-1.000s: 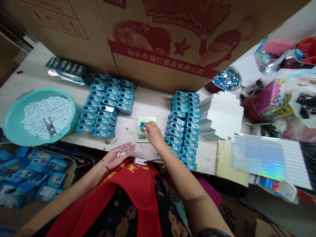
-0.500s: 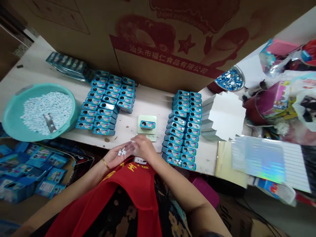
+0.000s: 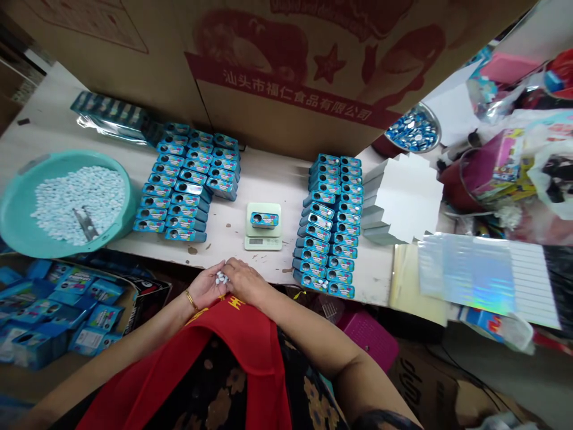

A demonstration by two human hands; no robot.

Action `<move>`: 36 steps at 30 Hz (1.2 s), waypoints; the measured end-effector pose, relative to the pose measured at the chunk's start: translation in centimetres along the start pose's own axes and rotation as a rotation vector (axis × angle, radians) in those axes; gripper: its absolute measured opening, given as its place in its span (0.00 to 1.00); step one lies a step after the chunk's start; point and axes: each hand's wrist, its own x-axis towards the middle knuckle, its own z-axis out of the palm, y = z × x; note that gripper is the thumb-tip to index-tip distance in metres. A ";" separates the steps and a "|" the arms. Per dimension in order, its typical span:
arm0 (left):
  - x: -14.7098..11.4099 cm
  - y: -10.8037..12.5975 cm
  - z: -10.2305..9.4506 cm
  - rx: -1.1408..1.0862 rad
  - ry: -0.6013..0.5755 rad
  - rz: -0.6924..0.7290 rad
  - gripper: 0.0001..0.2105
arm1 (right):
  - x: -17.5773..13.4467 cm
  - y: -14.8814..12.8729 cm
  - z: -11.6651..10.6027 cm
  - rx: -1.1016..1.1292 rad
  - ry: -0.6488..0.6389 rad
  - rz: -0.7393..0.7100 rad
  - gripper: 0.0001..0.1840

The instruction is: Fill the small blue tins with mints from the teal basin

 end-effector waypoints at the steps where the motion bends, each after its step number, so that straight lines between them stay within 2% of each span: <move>1: -0.1 0.0 0.1 0.011 0.007 0.001 0.14 | -0.1 0.0 0.1 -0.013 0.003 -0.018 0.12; 5: -0.3 0.1 0.9 0.054 0.024 0.018 0.17 | -0.5 0.1 0.3 -0.088 0.042 -0.108 0.11; 9: 0.0 0.5 2.1 0.051 -0.002 0.020 0.17 | -0.4 0.7 -0.3 -0.055 0.097 -0.112 0.13; 14: 1.3 1.3 3.4 0.019 -0.107 0.101 0.12 | 0.2 2.2 -1.9 0.261 0.283 0.003 0.10; 18: 2.0 2.1 4.5 0.023 -0.064 0.128 0.12 | 0.4 3.6 -4.1 0.418 0.395 0.115 0.08; 21: 2.2 2.8 5.2 0.016 -0.055 0.132 0.12 | 1.1 5.3 -6.1 0.401 0.500 0.181 0.07; 24: 2.2 3.3 5.5 -0.001 -0.073 0.139 0.12 | 2.6 7.0 -7.8 0.242 0.544 0.213 0.07; 27: 2.0 3.3 5.1 -0.018 -0.048 0.168 0.12 | 3.9 7.9 -8.7 0.082 0.527 0.222 0.09; 30: 1.6 3.0 3.9 -0.027 -0.017 0.172 0.13 | 3.9 7.9 -8.9 0.037 0.552 0.212 0.11; 33: 0.8 2.6 2.2 -0.050 0.017 0.161 0.12 | 2.5 7.9 -8.8 0.093 0.631 0.221 0.11; 36: -0.2 2.3 0.2 -0.076 0.086 0.161 0.12 | 0.0 8.5 -8.4 0.174 0.750 0.313 0.11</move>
